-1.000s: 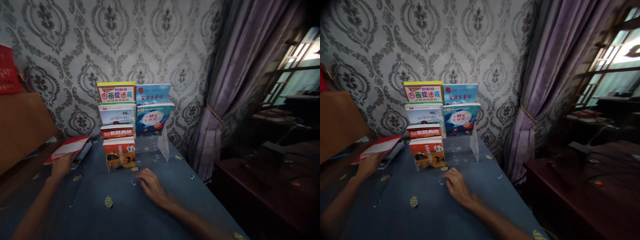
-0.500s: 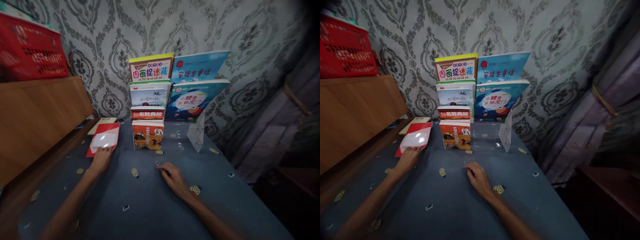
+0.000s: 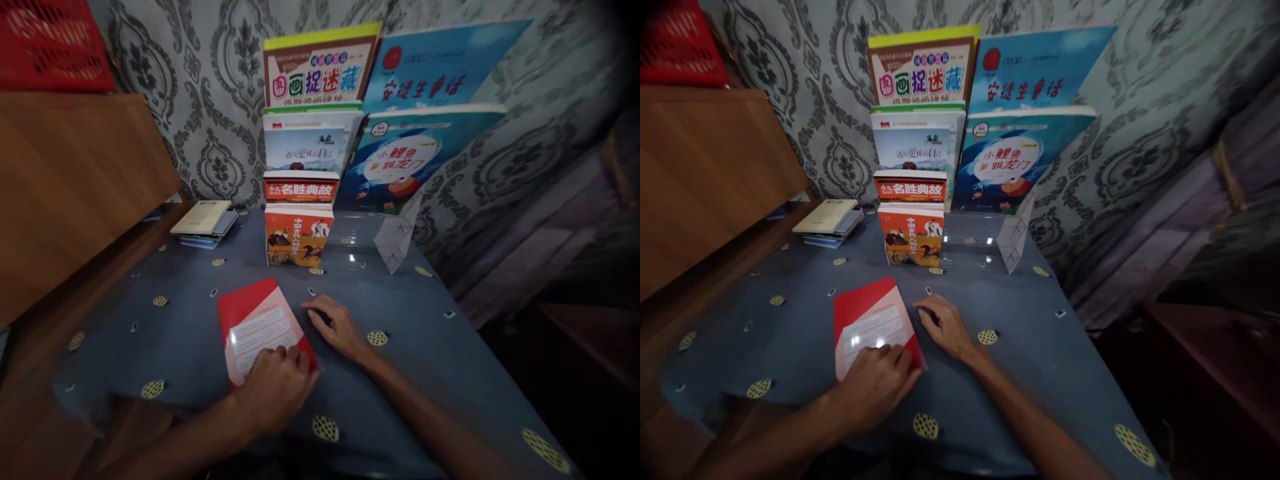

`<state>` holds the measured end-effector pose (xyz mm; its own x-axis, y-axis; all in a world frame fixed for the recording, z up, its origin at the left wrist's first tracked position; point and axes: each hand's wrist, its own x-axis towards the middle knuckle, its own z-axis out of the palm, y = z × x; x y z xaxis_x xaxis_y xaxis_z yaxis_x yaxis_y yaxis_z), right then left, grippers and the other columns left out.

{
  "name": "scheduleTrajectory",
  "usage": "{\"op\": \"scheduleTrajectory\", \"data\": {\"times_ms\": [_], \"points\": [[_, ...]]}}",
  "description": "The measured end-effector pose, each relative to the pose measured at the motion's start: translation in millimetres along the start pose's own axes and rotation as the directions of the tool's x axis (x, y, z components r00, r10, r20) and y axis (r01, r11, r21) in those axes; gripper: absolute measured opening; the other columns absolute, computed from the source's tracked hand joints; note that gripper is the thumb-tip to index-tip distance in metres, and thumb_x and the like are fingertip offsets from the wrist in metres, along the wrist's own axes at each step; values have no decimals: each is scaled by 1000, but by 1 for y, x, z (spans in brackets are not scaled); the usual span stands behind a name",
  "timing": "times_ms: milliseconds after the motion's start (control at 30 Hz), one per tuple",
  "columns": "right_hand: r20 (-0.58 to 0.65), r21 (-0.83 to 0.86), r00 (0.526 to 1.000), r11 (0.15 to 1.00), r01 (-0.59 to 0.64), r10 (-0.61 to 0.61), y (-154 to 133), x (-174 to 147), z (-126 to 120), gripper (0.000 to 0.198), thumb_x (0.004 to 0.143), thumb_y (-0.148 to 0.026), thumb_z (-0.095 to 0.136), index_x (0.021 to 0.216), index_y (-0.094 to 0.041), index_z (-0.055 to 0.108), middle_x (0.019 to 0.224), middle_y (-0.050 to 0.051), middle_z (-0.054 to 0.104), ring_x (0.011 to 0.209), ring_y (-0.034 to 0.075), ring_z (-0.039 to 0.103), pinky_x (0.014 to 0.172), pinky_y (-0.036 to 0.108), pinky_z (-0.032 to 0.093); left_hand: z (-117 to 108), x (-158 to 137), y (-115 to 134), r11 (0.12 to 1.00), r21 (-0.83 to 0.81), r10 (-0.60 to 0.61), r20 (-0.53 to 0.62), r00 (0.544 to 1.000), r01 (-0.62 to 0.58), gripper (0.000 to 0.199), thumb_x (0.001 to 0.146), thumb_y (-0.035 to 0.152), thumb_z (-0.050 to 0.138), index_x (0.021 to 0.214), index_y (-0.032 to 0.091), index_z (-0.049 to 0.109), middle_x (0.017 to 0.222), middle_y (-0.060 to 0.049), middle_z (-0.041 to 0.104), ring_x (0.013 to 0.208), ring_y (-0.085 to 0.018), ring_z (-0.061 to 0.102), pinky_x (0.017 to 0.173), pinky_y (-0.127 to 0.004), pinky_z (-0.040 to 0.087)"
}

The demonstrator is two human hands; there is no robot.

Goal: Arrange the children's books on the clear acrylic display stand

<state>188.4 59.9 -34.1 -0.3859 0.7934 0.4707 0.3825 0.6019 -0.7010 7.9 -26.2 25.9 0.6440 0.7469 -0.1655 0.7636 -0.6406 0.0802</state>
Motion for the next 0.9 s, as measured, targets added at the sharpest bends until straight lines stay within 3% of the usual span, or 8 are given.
{"op": "scheduleTrajectory", "data": {"times_ms": [100, 267, 400, 600, 767, 900], "points": [[20, 5, 1000, 1000, 8, -8, -3, -2, 1, 25, 98, -26, 48, 109, -20, 70, 97, 8, 74, 94, 22, 66, 88, 38, 54, 13, 8, 1, 996, -63, 57, -94, 994, -63, 28, 100, 35, 46, 103, 17, 67, 97, -16, 70, 96, -31, 68, 76, -44, 56], [84, -63, 996, 998, -4, 9, 1, -7, 6, 39, 97, -32, 52, 134, -20, 56, 120, 11, 67, 111, 25, 62, 98, 44, 51, 25, 26, -48, 993, -39, 105, -223, 969, -116, 29, 100, 15, 42, 121, 13, 61, 124, -14, 67, 120, -26, 61, 106, -45, 47], [240, -163, 971, 985, 53, -12, 6, -8, 9, 54, 95, -44, 59, 142, -20, 49, 128, 13, 62, 119, 29, 56, 104, 51, 45, 31, 41, -95, 998, -18, -56, -277, 959, 53, 39, 103, 21, 39, 139, 13, 51, 145, -16, 56, 135, -25, 52, 112, -46, 41], [343, -235, 937, 961, 146, -58, 2, -4, 7, 39, 97, -42, 59, 128, -19, 62, 130, 14, 61, 121, 28, 55, 104, 48, 46, 32, 42, -144, 956, -56, -290, -313, 904, 288, 40, 103, 23, 36, 138, 15, 56, 145, -14, 58, 133, -25, 54, 111, -46, 42], [350, -386, 937, 911, 142, 2, -11, -10, 15, 30, 97, -27, 59, 126, -20, 64, 133, 13, 62, 124, 28, 54, 104, 48, 46, 27, 30, -144, 882, -48, -452, -368, 813, 469, 34, 103, 23, 38, 115, 16, 69, 116, -12, 68, 109, -24, 64, 95, -38, 51], [354, -517, 934, 839, 166, 34, -12, -8, 13, 32, 100, -26, 55, 130, -26, 64, 140, 11, 59, 137, 28, 46, 113, 52, 37, 15, 16, -124, 825, 79, -520, -283, 806, 560, 37, 102, 17, 32, 117, 17, 67, 109, -12, 68, 104, -26, 65, 87, -39, 54]]}}
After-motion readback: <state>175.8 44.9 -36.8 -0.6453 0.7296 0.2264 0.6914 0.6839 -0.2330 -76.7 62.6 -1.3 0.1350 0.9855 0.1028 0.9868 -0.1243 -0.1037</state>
